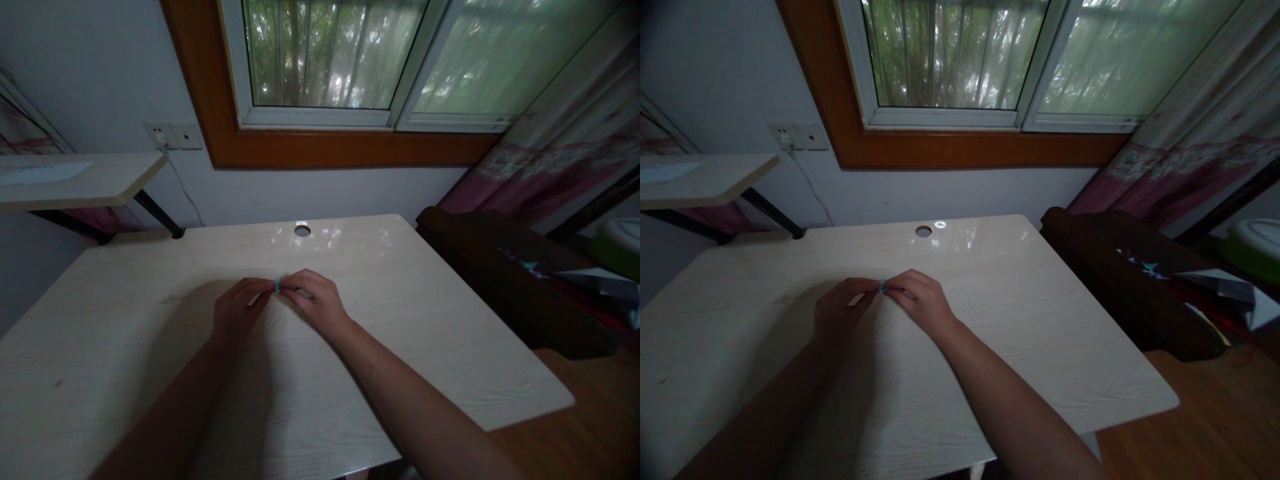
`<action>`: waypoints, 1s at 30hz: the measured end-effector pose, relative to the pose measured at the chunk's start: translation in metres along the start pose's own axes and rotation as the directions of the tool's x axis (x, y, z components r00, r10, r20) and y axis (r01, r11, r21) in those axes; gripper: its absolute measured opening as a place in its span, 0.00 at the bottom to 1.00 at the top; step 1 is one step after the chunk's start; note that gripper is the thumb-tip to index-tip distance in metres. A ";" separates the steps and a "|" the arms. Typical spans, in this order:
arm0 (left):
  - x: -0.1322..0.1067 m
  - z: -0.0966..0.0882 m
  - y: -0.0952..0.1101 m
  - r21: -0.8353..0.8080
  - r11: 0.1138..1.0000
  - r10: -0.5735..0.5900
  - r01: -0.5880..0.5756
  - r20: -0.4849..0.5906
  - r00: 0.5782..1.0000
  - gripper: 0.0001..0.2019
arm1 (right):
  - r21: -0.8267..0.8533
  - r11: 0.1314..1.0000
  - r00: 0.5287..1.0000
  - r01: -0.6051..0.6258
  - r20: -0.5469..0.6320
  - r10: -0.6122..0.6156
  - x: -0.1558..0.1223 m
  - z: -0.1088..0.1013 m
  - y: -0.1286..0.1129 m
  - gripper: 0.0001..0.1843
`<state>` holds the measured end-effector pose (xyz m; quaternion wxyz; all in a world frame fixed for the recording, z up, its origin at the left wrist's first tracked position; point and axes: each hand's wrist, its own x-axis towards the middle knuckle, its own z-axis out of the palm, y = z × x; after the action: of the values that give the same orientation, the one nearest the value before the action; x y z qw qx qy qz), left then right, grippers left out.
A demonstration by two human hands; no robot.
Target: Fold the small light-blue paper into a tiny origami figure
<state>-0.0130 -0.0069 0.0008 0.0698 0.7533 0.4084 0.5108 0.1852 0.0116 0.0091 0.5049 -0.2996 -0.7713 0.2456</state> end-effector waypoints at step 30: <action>0.001 0.015 0.001 -0.571 0.621 -0.547 0.537 0.175 0.819 0.10 | 0.032 0.996 0.991 -0.089 0.101 0.085 0.006 -0.006 -0.003 0.09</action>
<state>0.0002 -0.0023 -0.0048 0.4500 0.5294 0.4342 0.5733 0.1879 0.0140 0.0167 0.4601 -0.3113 -0.7771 0.2959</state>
